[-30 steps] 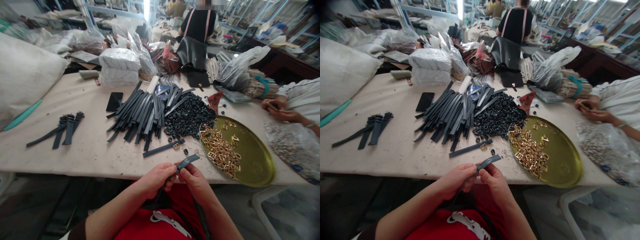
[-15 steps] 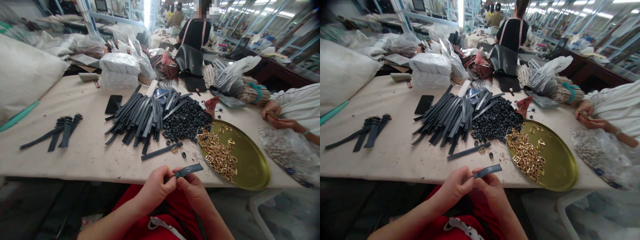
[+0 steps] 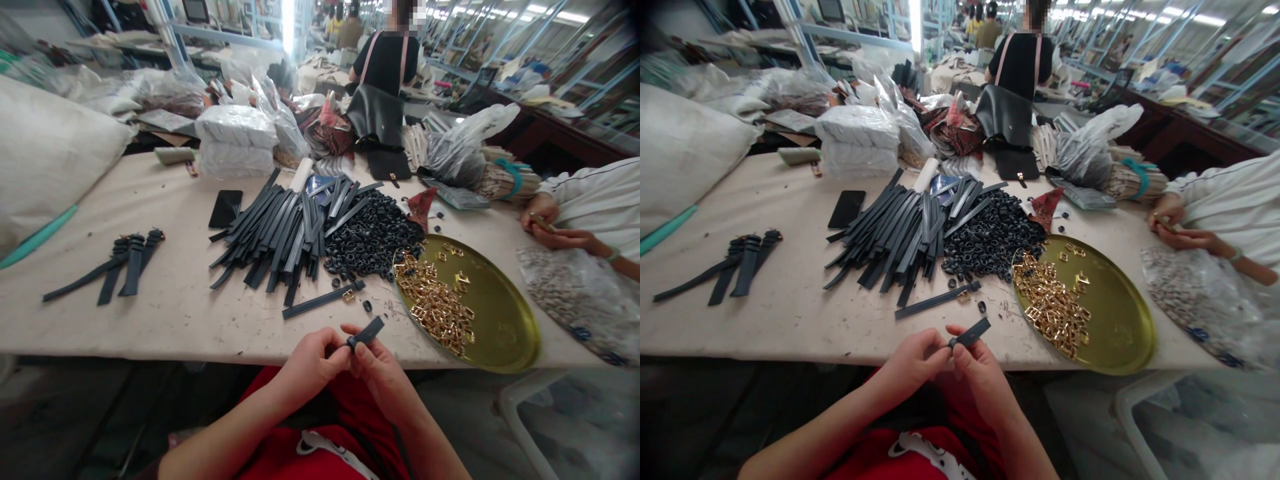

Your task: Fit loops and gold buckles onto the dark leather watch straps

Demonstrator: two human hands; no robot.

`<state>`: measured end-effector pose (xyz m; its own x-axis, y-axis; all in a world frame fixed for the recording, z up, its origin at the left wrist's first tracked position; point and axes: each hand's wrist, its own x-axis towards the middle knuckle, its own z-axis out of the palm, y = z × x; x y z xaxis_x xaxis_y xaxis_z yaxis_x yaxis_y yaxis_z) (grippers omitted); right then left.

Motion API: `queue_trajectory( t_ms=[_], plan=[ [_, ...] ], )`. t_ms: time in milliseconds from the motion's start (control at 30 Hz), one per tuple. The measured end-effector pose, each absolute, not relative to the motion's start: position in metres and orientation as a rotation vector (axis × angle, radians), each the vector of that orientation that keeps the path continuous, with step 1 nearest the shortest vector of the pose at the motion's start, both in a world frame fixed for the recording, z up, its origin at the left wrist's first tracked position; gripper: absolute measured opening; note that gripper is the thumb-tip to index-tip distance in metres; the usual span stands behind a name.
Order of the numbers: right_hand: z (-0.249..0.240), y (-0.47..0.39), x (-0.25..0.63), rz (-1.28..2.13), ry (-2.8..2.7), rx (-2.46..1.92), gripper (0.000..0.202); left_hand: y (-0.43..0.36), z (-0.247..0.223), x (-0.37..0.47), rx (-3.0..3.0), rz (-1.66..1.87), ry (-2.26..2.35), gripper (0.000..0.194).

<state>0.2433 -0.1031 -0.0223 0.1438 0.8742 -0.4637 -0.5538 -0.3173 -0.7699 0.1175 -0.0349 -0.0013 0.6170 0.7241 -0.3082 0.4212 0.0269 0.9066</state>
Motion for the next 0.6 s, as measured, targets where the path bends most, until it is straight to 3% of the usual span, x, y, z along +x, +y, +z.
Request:
queue_trajectory(
  t_ms=[133,367,600],
  plan=[
    [-0.018,-0.102,0.242,1.512,-0.335,-1.141,0.028,-0.036,0.005,0.120,1.378,0.248,0.949,0.022],
    [-0.027,-0.103,0.231,1.404,-0.346,-1.157,0.024,-0.043,0.000,0.118,1.769,0.406,1.085,0.019],
    [-0.024,-0.113,0.229,1.382,-0.486,-1.221,0.024,-0.052,0.005,0.116,1.392,0.292,0.927,0.021]
  ],
)
